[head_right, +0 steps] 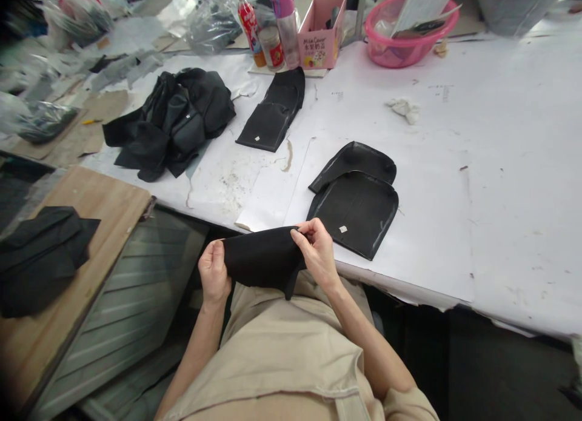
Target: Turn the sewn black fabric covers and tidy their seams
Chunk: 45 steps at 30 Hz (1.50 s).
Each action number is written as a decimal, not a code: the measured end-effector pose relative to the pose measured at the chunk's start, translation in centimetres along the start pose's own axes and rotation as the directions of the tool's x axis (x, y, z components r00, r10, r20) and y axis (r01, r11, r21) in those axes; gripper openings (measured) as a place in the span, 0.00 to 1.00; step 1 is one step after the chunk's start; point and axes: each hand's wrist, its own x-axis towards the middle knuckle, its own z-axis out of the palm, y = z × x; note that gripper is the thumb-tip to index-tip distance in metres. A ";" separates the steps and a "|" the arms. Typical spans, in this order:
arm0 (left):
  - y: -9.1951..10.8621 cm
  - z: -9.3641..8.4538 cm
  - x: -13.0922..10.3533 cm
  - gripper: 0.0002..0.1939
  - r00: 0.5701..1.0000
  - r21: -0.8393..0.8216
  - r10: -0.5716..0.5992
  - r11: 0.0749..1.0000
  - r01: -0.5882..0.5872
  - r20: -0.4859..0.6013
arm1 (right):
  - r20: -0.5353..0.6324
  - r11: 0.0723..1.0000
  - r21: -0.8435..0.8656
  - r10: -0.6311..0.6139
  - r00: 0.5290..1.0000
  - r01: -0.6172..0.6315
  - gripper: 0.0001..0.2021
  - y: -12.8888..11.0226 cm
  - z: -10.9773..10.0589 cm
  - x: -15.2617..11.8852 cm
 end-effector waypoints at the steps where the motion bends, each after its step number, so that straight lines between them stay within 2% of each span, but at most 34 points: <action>1: -0.1 0.0 0.0 0.20 1.000 0.015 0.004 1.000 -0.003 -0.009 | 0.003 1.000 -0.003 -0.001 1.000 0.001 0.12 -0.1 0.0 -0.1; 4: -0.5 -0.2 0.1 0.20 1.000 0.066 0.026 0.997 -0.026 -0.013 | 0.023 1.000 -0.013 -0.011 1.000 0.011 0.11 -0.3 0.0 -0.2; 8: -0.9 -0.7 0.5 0.18 0.995 0.183 0.069 0.980 -0.083 0.077 | 0.076 0.995 -0.072 -0.061 0.995 0.067 0.09 -0.9 0.0 -0.3; 11: -0.2 -0.8 0.6 0.17 0.967 0.336 0.199 0.910 -0.243 0.160 | 0.165 0.978 -0.167 -0.101 0.981 0.129 0.08 -1.6 0.0 -0.4; 13: 1.0 -0.4 0.2 0.17 0.904 0.415 0.351 0.804 -0.425 0.245 | 0.244 0.961 -0.223 -0.109 0.964 0.165 0.08 -2.0 0.3 -0.5; 15: 2.2 0.5 -0.4 0.17 0.802 0.410 0.468 0.693 -0.593 0.370 | 0.321 0.943 -0.262 -0.117 0.940 0.207 0.07 -2.2 0.8 -0.6; 17: 3.2 1.7 -1.0 0.17 0.718 0.326 0.492 0.660 -0.676 0.492 | 0.389 0.928 -0.280 -0.126 0.913 0.247 0.06 -2.2 1.4 -0.6; 18: 3.5 2.3 -1.3 0.17 0.700 0.279 0.479 0.681 -0.677 0.531 | 0.412 0.923 -0.283 -0.130 0.902 0.262 0.06 -2.2 1.6 -0.6; 19: 3.7 2.8 -1.5 0.16 0.700 0.239 0.457 0.717 -0.655 0.548 | 0.427 0.919 -0.284 -0.132 0.894 0.272 0.06 -2.1 1.7 -0.5; 23: 4.0 4.0 -2.2 0.18 0.796 0.139 0.320 0.884 -0.446 0.514 | 0.447 0.910 -0.312 -0.114 0.887 0.274 0.05 -1.9 1.2 -0.4; 25: 4.3 4.1 -2.3 0.20 0.821 0.092 0.237 0.940 -0.330 0.520 | 0.452 0.906 -0.333 -0.089 0.887 0.261 0.07 -1.9 0.7 -0.5; 28: 4.7 4.0 -2.5 0.22 0.848 0.055 0.129 0.982 -0.183 0.513 | 0.436 0.912 -0.331 -0.081 0.896 0.243 0.09 -1.7 0.2 -0.7; 31: 4.9 3.9 -2.5 0.22 0.876 0.050 0.055 0.995 -0.090 0.478 | 0.409 0.917 -0.322 -0.090 0.908 0.236 0.11 -1.3 0.3 -1.0; 38: 4.8 4.7 -2.8 0.20 0.853 -0.027 -0.150 0.982 0.189 0.499 | 0.408 0.889 -0.287 -0.223 0.885 0.356 0.07 -0.3 0.5 -1.2; 41: 4.7 4.9 -2.8 0.18 0.836 -0.053 -0.172 0.971 0.233 0.521 | 0.426 0.866 -0.295 -0.258 0.867 0.403 0.07 -0.2 0.4 -1.1; 45: 4.3 4.9 -2.8 0.13 0.818 -0.010 -0.196 0.971 0.240 0.541 | 0.445 0.857 -0.295 -0.268 0.854 0.422 0.07 0.0 0.2 -1.0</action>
